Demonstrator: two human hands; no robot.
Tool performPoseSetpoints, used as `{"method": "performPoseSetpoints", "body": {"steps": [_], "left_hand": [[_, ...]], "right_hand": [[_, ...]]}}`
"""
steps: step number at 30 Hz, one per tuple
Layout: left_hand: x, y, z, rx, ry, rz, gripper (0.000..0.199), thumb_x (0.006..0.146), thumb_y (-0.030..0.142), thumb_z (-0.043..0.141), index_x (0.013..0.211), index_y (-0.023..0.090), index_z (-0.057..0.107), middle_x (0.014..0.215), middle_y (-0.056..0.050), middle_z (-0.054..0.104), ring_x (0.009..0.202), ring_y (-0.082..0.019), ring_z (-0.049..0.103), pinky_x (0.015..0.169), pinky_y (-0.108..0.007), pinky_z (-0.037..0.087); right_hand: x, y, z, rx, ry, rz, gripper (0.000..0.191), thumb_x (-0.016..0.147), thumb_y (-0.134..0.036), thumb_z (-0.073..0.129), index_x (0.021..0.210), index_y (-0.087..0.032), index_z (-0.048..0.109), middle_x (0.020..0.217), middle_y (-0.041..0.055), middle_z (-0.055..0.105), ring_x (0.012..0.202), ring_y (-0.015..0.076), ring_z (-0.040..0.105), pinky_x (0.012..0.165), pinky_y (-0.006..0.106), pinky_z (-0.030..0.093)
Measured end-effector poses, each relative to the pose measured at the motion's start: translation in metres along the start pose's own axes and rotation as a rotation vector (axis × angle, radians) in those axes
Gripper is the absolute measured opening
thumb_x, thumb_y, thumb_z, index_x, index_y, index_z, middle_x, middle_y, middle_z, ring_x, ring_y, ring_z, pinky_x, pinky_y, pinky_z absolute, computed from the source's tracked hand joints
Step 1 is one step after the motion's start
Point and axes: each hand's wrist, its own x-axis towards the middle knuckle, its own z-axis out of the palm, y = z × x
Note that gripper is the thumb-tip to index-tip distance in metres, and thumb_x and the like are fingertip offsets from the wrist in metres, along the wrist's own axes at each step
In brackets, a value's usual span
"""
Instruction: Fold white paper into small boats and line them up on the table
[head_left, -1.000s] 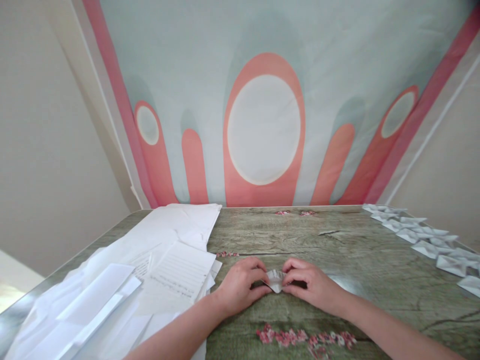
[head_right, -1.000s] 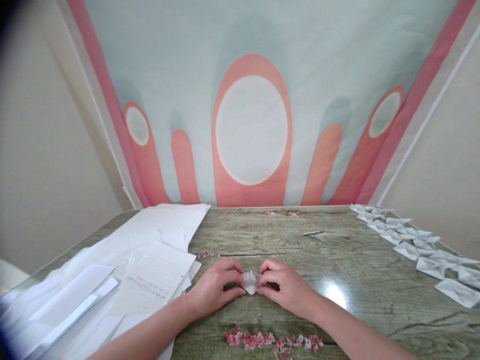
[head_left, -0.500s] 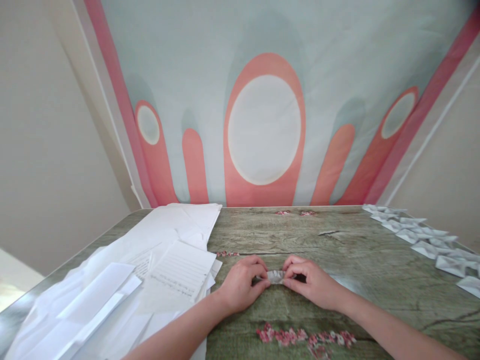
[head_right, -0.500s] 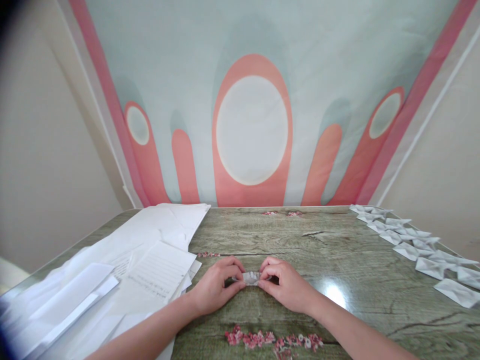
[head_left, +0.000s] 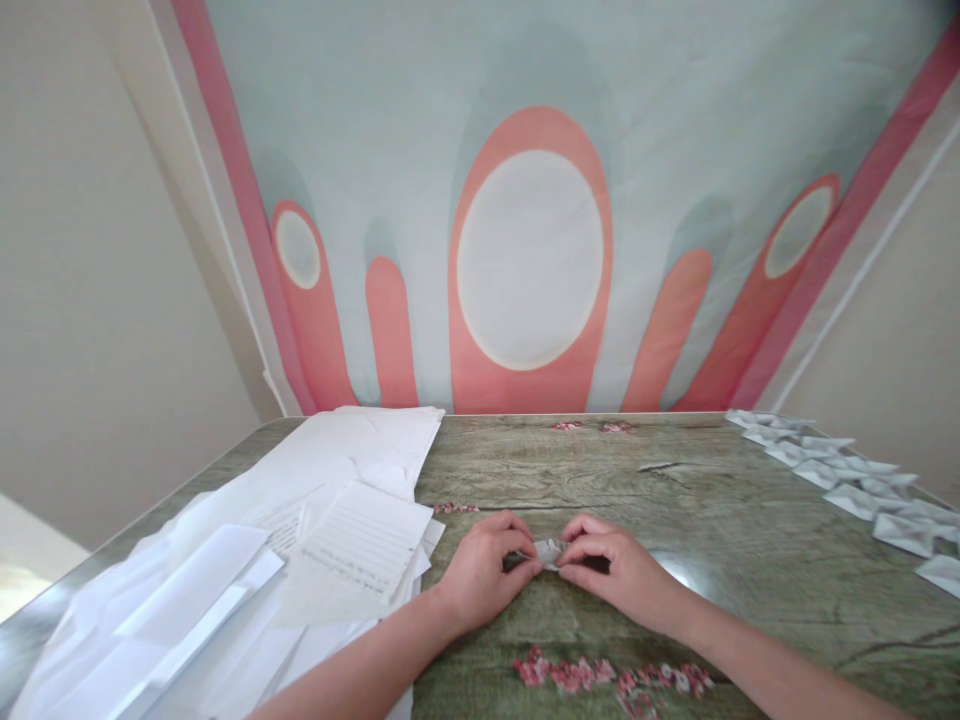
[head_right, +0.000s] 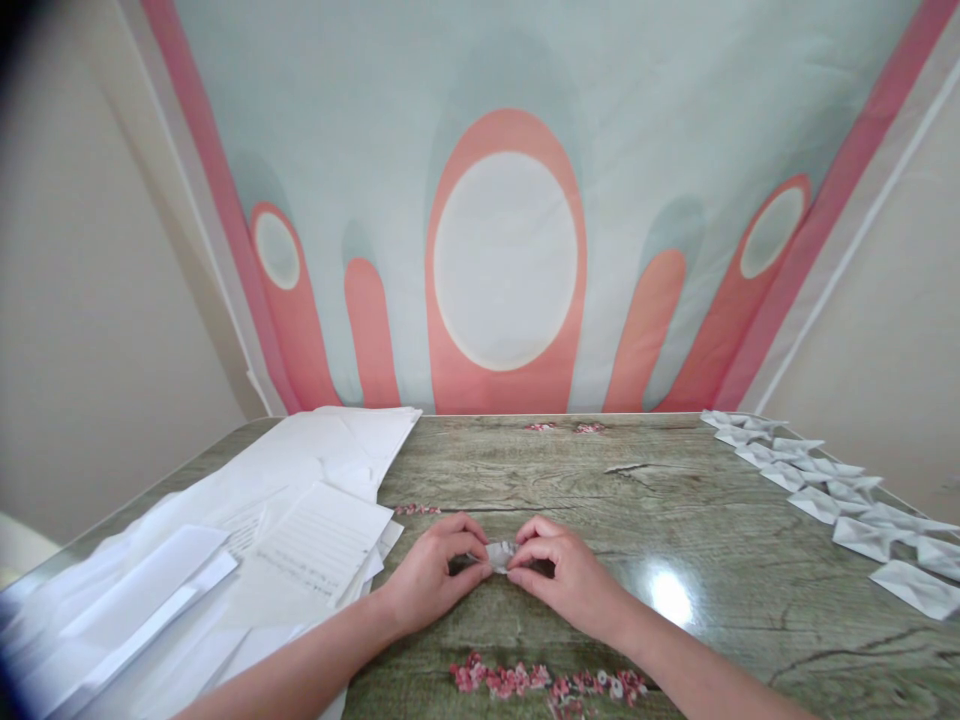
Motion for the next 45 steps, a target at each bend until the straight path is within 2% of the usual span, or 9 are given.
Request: {"method": "performPoseSetpoints", "body": {"steps": [8,18,23,29,35,45], "left_hand": [[0.0,0.002,0.008,0.033,-0.023,-0.028,0.007,0.076,0.025,0.066,0.081,0.026,0.071,0.093,-0.001,0.059,0.089,-0.016,0.055,0.082,-0.026,0.041],[0.004,0.004,0.007,0.041,-0.033,-0.053,0.008,0.077,0.024,0.063,0.077,0.024,0.071,0.09,-0.001,0.061,0.09,-0.017,0.056,0.082,-0.027,0.042],[0.001,0.005,0.007,-0.015,-0.012,-0.043,0.006,0.075,0.027,0.067,0.077,0.023,0.071,0.091,-0.002,0.061,0.088,-0.017,0.057,0.082,-0.027,0.042],[0.0,0.007,0.006,-0.074,0.027,-0.018,0.014,0.072,0.031,0.071,0.078,0.019,0.067,0.086,-0.003,0.062,0.083,-0.017,0.057,0.078,-0.026,0.043],[0.001,0.01,0.005,-0.032,0.048,-0.048,0.01,0.084,0.025,0.055,0.079,0.019,0.062,0.079,-0.001,0.062,0.076,-0.015,0.057,0.072,-0.024,0.042],[0.001,0.013,0.002,-0.026,0.027,-0.02,0.016,0.086,0.021,0.048,0.088,0.019,0.064,0.086,-0.003,0.064,0.083,-0.016,0.058,0.078,-0.025,0.043]], "right_hand": [[0.0,-0.004,0.002,-0.017,0.0,0.01,0.014,0.082,-0.026,0.059,0.075,-0.021,0.07,0.09,0.0025,0.058,0.086,0.0156,0.056,0.077,0.027,0.04],[0.003,-0.01,0.001,-0.033,0.016,0.034,0.016,0.081,-0.023,0.058,0.068,-0.019,0.066,0.088,0.0032,0.059,0.085,0.0161,0.056,0.08,0.028,0.04],[-0.001,-0.01,0.001,-0.031,0.033,0.005,0.015,0.082,-0.026,0.056,0.072,-0.019,0.065,0.09,0.0037,0.058,0.086,0.0167,0.056,0.08,0.029,0.04],[-0.001,-0.006,0.001,0.027,0.127,-0.025,0.02,0.086,-0.027,0.05,0.07,-0.018,0.059,0.087,0.0048,0.06,0.081,0.0163,0.056,0.076,0.028,0.042],[0.002,-0.001,0.004,0.026,0.164,0.021,0.014,0.083,-0.026,0.05,0.077,-0.018,0.061,0.078,0.0032,0.061,0.074,0.0163,0.057,0.07,0.028,0.044],[0.01,-0.004,0.006,0.073,0.108,0.163,0.016,0.078,-0.027,0.052,0.082,-0.017,0.064,0.074,0.0027,0.066,0.071,0.0172,0.059,0.066,0.028,0.046]]}}
